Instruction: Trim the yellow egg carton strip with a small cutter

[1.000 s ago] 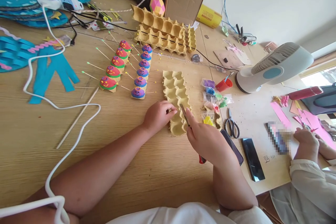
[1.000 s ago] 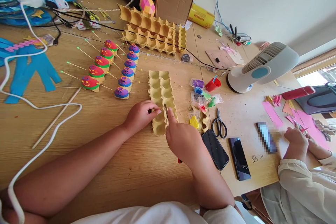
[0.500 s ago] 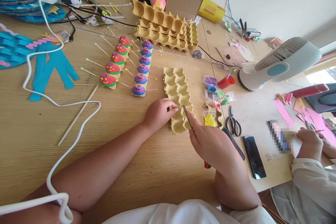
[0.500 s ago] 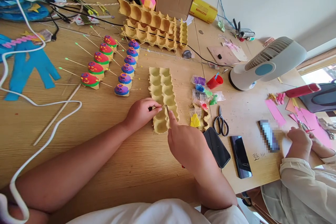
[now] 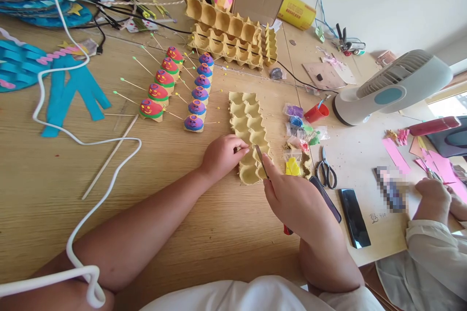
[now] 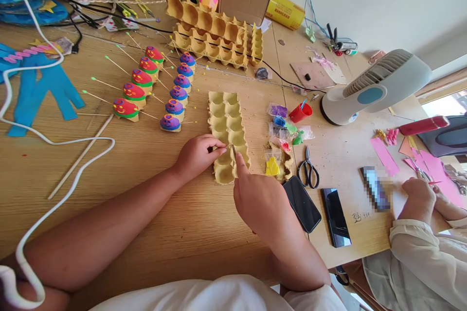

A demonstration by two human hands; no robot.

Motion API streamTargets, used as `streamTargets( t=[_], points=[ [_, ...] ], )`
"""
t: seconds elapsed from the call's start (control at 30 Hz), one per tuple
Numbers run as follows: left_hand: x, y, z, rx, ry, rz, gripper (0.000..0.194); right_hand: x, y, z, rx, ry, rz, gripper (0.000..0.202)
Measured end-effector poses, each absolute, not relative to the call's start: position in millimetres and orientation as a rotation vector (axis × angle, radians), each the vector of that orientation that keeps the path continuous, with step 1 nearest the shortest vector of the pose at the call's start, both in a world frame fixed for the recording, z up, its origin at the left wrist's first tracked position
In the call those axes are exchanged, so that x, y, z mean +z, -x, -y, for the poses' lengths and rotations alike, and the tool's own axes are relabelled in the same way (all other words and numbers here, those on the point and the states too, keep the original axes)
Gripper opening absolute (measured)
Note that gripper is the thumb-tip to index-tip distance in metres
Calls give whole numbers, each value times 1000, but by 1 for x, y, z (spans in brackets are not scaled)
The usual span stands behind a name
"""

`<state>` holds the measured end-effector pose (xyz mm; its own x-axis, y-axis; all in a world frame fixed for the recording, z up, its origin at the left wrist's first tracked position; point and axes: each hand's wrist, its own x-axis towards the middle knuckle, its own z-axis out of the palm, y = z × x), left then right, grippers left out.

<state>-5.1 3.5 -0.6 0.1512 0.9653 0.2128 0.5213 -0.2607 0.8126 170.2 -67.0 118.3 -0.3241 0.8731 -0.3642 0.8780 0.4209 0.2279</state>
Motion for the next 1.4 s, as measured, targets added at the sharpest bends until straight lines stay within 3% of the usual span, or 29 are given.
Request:
streamTargets(
  t=[0.53, 0.83, 1.23, 1.4],
  points=[
    [0, 5, -4, 981, -1844, -1418, 12, 118, -165, 68, -61, -1498, -2256, 61],
    [0, 6, -5, 983, -1852, -1414, 12, 121, -172, 54, -282, -1499, -2241, 61],
    [-2, 5, -5, 995, -1851, -1419, 12, 116, -172, 54, -247, -1648, -2161, 23],
    [-2, 5, -5, 991, -1853, -1417, 11, 116, -181, 47, -416, -1678, -2185, 18]
  ],
)
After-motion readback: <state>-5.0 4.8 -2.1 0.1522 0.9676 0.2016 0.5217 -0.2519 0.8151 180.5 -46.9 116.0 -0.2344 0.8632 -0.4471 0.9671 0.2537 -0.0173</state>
